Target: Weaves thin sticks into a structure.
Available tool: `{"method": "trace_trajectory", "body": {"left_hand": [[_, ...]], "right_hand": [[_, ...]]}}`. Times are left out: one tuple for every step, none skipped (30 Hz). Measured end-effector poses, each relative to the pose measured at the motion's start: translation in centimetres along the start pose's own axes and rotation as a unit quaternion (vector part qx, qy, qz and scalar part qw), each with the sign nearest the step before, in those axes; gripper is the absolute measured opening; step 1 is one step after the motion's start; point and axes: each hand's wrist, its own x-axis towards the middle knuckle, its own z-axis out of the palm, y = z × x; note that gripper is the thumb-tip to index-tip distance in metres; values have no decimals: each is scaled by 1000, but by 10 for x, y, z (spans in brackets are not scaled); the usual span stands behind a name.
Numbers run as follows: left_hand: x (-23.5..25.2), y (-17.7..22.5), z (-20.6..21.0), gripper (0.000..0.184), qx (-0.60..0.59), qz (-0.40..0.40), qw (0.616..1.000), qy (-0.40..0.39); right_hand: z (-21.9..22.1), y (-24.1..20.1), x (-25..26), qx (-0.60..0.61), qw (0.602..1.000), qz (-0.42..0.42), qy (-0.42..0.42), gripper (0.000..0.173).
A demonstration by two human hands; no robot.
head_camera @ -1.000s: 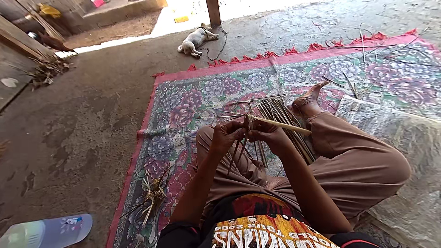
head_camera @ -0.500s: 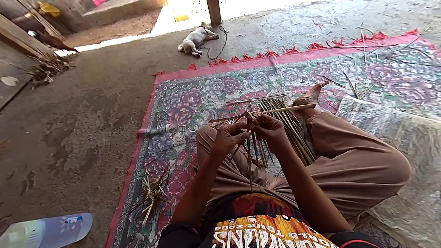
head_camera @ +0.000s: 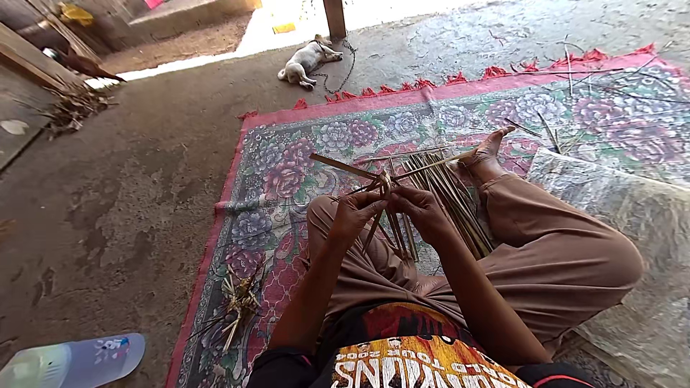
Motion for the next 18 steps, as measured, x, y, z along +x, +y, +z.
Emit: {"method": "trace_trajectory", "body": {"left_hand": [[1, -2, 0, 7, 2, 9, 1000, 0], [1, -3, -1, 7, 4, 14, 1000, 0], [2, -4, -2, 7, 5, 18, 1000, -4], [2, -5, -3, 6, 9, 20, 1000, -9], [3, -5, -4, 5, 15, 20, 1000, -16], [4, -5, -7, 4, 22, 20, 999, -29], [5, -5, -10, 3, 36, 23, 998, -46], [7, -5, -13, 2, 56, 29, 996, -62], [8, -5, -15, 3, 80, 38, 994, -70], [9, -5, -17, 4, 105, 53, 990, -73], [9, -5, -17, 6, 128, 72, 987, -72], [10, -6, -16, 7, 143, 89, 984, -66], [11, -6, -14, 8, 148, 104, 982, -56], [10, -7, -11, 7, 139, 110, 983, -48], [9, -6, -7, 6, 117, 108, 986, -46], [8, -5, -3, 4, 86, 100, 990, -46], [7, -3, 1, 5, 55, 85, 994, -47], [6, 0, 5, 8, 28, 69, 996, -48]], "right_hand": [[0, -1, 0, 1, 1000, 7, -7, 22], [-1, -2, -1, 0, 1000, 10, -13, 21], [-1, -1, 0, -3, 1000, 5, -20, 16], [-1, 0, 0, -6, 1000, -3, -27, 12], [-2, 1, 1, -11, 1000, -8, -28, 11], [-3, 1, 1, -22, 999, -8, -25, 11], [-6, 1, 2, -35, 999, -7, -20, 11], [-9, 1, 2, -45, 999, -3, -20, 11], [-13, 0, 2, -52, 998, 4, -26, 12], [-16, -1, 2, -51, 998, 14, -34, 13], [-18, -3, 2, -40, 998, 24, -42, 14], [-20, -4, 1, -20, 998, 33, -48, 14], [-20, -5, 1, 3, 998, 35, -50, 13], [-19, -6, 1, 24, 998, 33, -44, 12], [-18, -6, 2, 39, 998, 28, -36, 10], [-16, -6, 2, 44, 999, 19, -25, 10], [-15, -6, 2, 40, 999, 10, -13, 10], [-15, -5, 3, 28, 1000, -2, -3, 9]]}}
